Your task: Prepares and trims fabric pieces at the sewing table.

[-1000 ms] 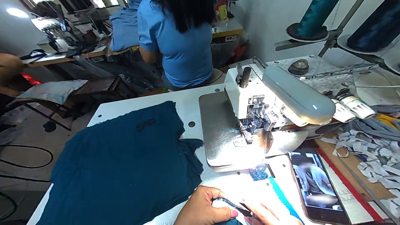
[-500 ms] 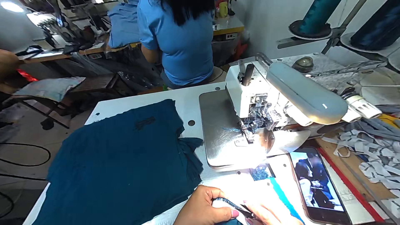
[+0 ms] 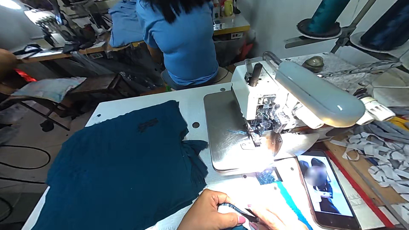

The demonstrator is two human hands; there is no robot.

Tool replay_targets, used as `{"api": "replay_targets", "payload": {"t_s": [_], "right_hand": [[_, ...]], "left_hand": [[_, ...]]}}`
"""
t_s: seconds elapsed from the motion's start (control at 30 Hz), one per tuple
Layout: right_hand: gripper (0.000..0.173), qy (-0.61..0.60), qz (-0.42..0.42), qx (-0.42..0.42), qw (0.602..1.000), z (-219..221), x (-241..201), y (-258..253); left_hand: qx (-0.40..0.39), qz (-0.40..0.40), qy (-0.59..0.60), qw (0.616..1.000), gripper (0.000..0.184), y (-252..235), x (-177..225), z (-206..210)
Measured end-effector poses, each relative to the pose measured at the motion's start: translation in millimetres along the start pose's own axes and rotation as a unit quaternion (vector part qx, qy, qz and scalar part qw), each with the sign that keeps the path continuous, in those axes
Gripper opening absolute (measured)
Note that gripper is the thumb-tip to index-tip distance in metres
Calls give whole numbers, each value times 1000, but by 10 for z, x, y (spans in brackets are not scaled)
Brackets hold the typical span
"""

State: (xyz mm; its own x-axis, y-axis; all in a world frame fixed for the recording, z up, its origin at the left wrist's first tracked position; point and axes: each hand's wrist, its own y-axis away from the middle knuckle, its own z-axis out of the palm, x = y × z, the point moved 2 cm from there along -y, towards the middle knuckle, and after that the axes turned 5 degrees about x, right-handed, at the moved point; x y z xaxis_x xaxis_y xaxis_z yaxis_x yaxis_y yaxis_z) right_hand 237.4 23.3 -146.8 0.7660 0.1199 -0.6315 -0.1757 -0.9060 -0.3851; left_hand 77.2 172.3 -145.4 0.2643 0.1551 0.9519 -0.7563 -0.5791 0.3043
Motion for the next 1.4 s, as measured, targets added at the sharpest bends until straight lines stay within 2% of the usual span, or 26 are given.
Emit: {"api": "replay_targets", "payload": {"t_s": [0.13, 0.27, 0.4, 0.67, 0.9, 1.07, 1.2, 1.33, 1.4], "right_hand": [[23, 7, -18, 5, 1000, 10, -39, -33], [23, 20, -21, -7, 1000, -34, -57, -26], [23, 10, -26, -2, 1000, -12, -41, -29], [21, -16, -44, 10, 999, 14, -16, -19], [23, -6, -50, 1, 999, 33, -57, -42], [22, 29, -97, 17, 995, 66, -77, -59], [23, 53, -119, 10, 991, 49, -87, -80], [23, 59, -131, -8, 990, 58, -80, -74], [23, 60, -137, -7, 989, 70, -84, -83]], "left_hand": [[9, -33, -15, 999, 8, 24, 125, 9], [10, 28, -1, 1000, 8, 4, -24, 8], [12, -21, -15, 1000, 7, 27, 112, 21], [-1, -34, 2, 999, 8, 28, 128, -1], [-8, -6, -8, 1000, 7, 36, 92, 2], [-22, 19, -7, 1000, 5, 8, 44, -9], [-23, -6, -20, 1000, 5, 14, 111, 0], [-45, 64, -10, 997, 4, -27, -42, -34], [-40, 41, -15, 998, 3, -21, -3, -25]]}}
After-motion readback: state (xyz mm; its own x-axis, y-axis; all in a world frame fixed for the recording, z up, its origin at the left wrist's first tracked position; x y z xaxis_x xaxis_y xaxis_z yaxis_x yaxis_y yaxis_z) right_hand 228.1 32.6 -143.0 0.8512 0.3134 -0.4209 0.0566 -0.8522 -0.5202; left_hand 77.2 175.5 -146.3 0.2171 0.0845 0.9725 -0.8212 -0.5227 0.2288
